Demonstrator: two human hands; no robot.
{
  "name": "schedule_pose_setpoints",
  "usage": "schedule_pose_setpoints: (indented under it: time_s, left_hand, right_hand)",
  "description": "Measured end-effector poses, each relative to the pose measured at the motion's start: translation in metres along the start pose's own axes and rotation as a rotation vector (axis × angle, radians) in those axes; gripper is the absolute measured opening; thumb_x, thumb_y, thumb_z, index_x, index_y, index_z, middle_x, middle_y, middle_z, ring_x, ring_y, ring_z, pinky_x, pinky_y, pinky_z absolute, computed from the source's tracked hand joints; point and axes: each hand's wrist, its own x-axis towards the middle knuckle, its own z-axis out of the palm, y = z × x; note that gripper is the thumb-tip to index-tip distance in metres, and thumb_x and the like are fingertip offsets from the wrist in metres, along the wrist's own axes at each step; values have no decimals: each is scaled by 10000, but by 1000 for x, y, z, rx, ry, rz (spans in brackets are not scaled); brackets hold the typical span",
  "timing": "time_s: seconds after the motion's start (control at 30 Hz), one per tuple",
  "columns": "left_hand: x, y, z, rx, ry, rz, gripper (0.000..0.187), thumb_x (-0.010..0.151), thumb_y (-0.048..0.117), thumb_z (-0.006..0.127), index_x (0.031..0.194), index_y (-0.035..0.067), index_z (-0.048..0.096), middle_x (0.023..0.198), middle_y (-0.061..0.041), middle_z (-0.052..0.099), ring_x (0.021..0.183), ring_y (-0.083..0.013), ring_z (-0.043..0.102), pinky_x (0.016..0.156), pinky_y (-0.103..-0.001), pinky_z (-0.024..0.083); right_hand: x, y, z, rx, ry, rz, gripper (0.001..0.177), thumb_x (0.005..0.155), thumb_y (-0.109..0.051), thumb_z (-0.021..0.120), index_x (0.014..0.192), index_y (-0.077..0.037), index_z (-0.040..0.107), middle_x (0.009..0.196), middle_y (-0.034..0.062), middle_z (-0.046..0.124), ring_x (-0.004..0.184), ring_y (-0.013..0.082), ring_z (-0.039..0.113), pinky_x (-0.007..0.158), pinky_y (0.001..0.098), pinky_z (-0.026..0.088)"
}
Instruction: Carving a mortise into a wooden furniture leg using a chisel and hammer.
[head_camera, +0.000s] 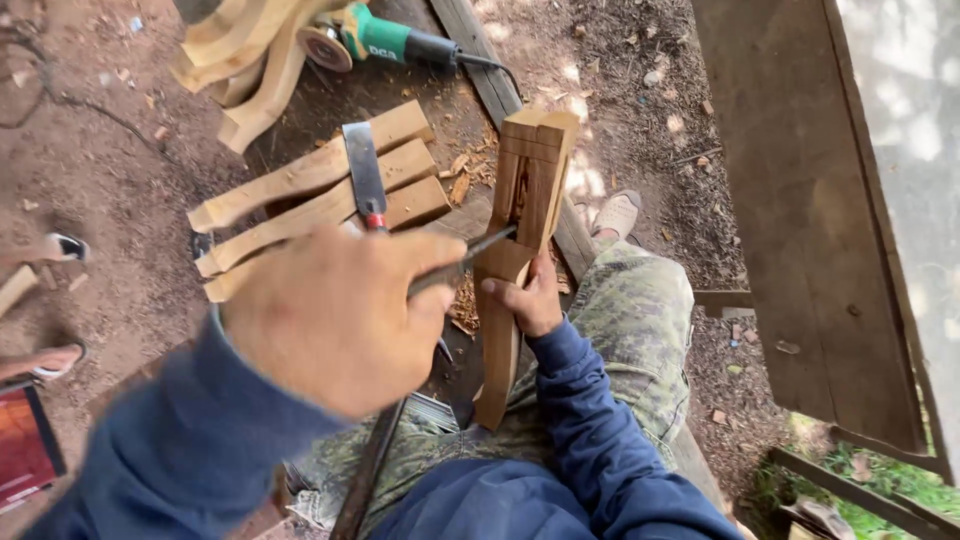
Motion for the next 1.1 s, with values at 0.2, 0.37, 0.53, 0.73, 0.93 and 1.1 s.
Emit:
schedule_pose_setpoints:
  time_s: [0.2,0.37,0.53,0.73,0.93,1.1]
  left_hand:
    - [-8,27,55,202,43,2,382,859,253,670,1226,152,690,754,-154,674,636,-339,706,534,-472,558]
    - [-28,21,164,438,347,95,543,920,208,634,1442,118,513,723,-105,555,547,-281,638,449,-405,526]
    - [-9,-3,209,164,401,25,709,822,116,674,1505,151,486,861,-160,581,594,-321,645,516,-432,555]
    - [5,-2,184,-844,654,288,544,935,34,626,1449,53,448,1179,-192,636,974,-344,700,804,-470,567]
    - [18,-22,227,-1415,225,-31,584,943,49,611,1508,31,466,1001,-86,639,525,-100,493,456,-264,443]
    - [-6,-38,195,-1585,11,-76,599,976,51,580,1559,65,443,838,-81,603,482,-100,524,424,-236,422]
  right_hand:
    - [6,31,-18,24,119,-58,603,811,-94,777,1338,-48,489,1144,71,650,1005,157,649,884,328,552]
    - [6,31,-17,117,106,-63,541,846,-76,784,1302,-23,497,1123,124,685,985,194,667,883,330,560]
    - [5,15,-2,198,55,-40,604,889,-134,785,1386,-22,462,1124,132,667,946,217,666,791,369,580]
    - [3,5,15,598,-3,78,577,1006,-461,605,1385,-57,445,1120,164,660,885,257,668,742,382,570]
    - [6,29,-9,330,-83,-71,761,991,-563,576,1503,-19,429,1195,148,665,989,200,668,870,349,577]
    - [8,35,-17,283,-30,-38,764,863,-270,768,1496,18,448,1211,113,641,1059,184,644,915,346,545]
